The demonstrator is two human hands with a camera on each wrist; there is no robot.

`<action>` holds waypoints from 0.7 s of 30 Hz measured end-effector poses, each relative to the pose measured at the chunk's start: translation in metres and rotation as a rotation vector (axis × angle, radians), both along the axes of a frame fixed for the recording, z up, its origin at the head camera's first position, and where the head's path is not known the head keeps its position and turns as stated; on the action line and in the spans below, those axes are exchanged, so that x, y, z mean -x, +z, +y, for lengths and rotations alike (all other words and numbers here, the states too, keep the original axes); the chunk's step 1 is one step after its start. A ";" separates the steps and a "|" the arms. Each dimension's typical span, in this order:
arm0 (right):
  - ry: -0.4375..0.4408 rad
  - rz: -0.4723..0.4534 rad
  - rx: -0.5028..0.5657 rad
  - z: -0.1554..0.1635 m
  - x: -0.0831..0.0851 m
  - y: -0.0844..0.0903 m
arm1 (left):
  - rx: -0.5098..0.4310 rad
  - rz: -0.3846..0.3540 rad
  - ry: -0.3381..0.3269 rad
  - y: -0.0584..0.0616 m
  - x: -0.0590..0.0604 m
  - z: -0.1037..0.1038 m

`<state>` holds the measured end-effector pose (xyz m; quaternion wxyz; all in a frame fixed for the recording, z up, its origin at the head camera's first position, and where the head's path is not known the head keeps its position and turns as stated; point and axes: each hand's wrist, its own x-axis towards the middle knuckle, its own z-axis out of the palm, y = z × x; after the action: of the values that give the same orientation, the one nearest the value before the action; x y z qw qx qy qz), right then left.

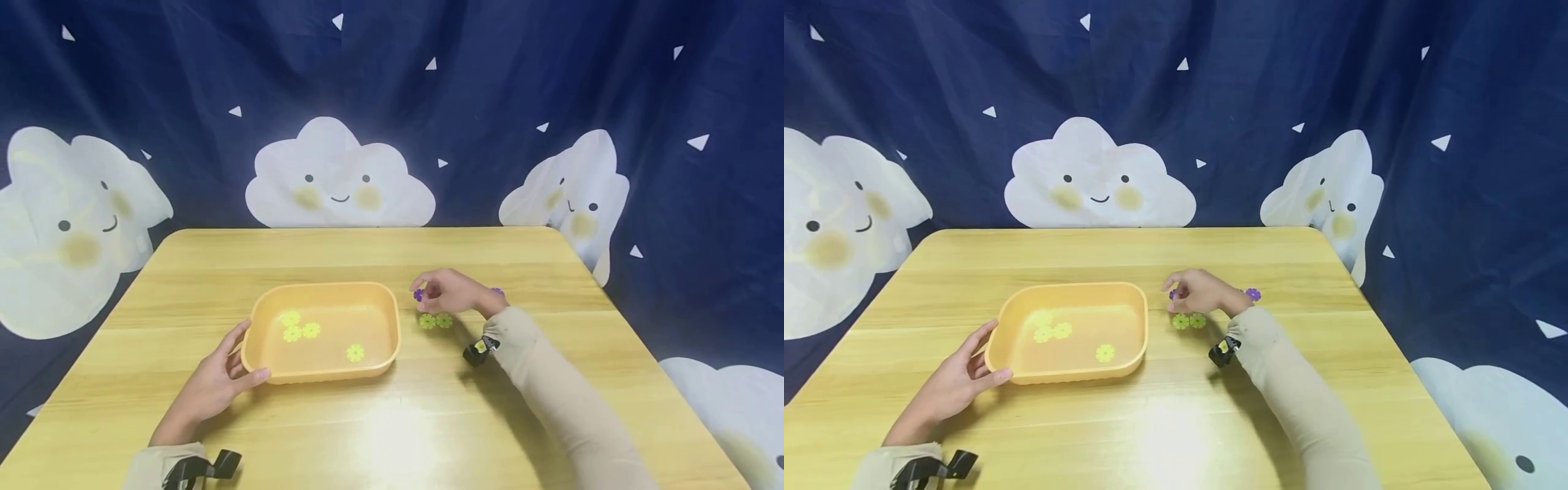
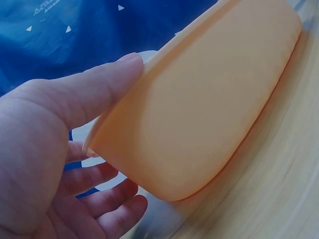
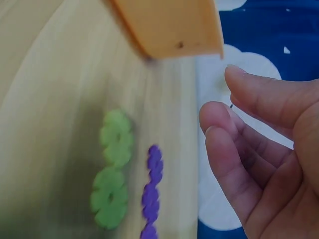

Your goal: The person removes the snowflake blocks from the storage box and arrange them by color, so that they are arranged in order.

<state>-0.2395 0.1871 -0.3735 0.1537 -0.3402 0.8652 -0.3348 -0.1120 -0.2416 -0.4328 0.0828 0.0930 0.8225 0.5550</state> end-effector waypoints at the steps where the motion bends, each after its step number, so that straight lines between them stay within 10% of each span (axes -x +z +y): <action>1: 0.010 0.010 0.004 -0.003 0.001 0.001 | 0.000 0.000 -0.002 0.000 0.000 0.000; 21: 0.094 0.039 -0.042 -0.066 0.010 0.028 | 0.021 0.014 -0.006 0.000 -0.002 0.000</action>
<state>-0.2498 0.1207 -0.3451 0.1593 -0.3836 0.8580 -0.3022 -0.1103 -0.2417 -0.4326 0.0797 0.0987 0.8285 0.5454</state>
